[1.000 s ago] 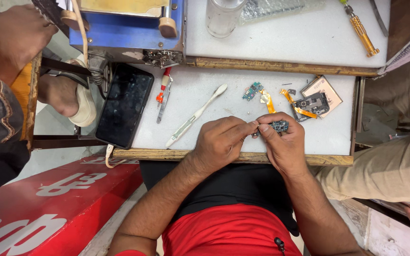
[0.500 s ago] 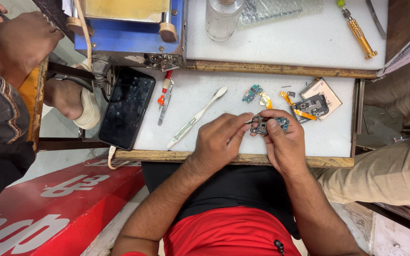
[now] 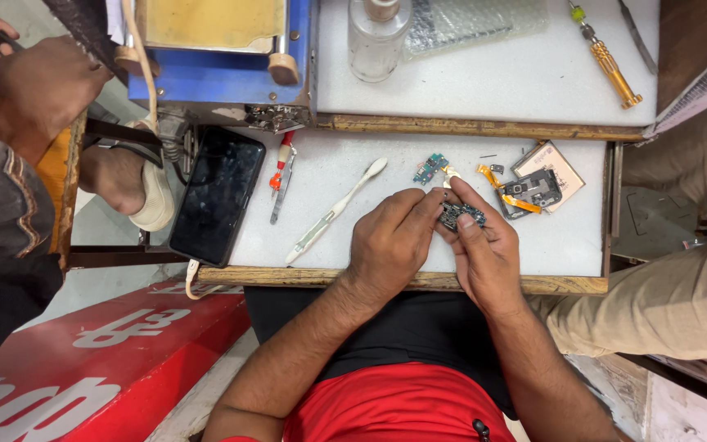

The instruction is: The person handles a small circuit board, removes a component, and cleans the board with a spray and a toothbrush. They then reattach the component and continue to inspect the board.

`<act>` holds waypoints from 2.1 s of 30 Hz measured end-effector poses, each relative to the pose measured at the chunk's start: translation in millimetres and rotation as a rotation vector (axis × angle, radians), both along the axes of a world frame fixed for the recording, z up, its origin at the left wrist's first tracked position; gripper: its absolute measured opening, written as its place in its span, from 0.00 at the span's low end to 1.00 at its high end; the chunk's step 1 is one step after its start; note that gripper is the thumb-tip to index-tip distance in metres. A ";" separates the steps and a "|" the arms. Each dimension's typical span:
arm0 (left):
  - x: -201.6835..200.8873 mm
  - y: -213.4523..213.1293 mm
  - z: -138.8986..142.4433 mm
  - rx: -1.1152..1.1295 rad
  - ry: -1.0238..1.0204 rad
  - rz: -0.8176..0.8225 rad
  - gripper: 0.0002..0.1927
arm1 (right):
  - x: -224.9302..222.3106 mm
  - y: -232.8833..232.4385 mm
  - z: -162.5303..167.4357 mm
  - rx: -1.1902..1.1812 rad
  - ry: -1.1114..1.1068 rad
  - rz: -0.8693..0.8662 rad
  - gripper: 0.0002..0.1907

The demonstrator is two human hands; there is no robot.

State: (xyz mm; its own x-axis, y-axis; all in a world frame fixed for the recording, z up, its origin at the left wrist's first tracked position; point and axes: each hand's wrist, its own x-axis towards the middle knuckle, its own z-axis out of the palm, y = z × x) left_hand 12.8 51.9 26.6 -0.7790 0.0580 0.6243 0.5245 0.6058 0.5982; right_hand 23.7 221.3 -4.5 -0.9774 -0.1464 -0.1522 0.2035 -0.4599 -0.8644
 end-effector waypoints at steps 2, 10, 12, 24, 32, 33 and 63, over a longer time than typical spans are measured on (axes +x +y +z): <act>-1.1 2.4 0.0 -0.050 0.031 0.016 0.15 | -0.3 -0.4 0.1 -0.012 0.022 0.008 0.27; -2.1 10.1 1.1 -0.004 0.020 0.065 0.12 | -2.7 0.7 4.3 -0.055 0.050 0.050 0.29; -2.6 13.1 2.0 0.030 -0.019 0.077 0.12 | -3.1 1.4 5.0 -0.052 0.063 0.064 0.30; -5.4 26.8 0.7 0.410 -0.323 0.126 0.07 | 1.1 0.1 -1.0 0.063 0.150 0.056 0.30; -7.1 28.9 1.1 0.468 -0.386 0.110 0.05 | 3.7 -1.0 -0.7 0.176 0.186 0.040 0.29; -7.3 28.7 1.8 0.461 -0.397 0.100 0.05 | 4.0 -1.7 -0.1 0.174 0.195 0.024 0.29; -9.3 -22.3 -10.9 0.180 -0.483 -0.084 0.07 | 3.5 -3.8 8.3 -0.016 0.093 -0.245 0.27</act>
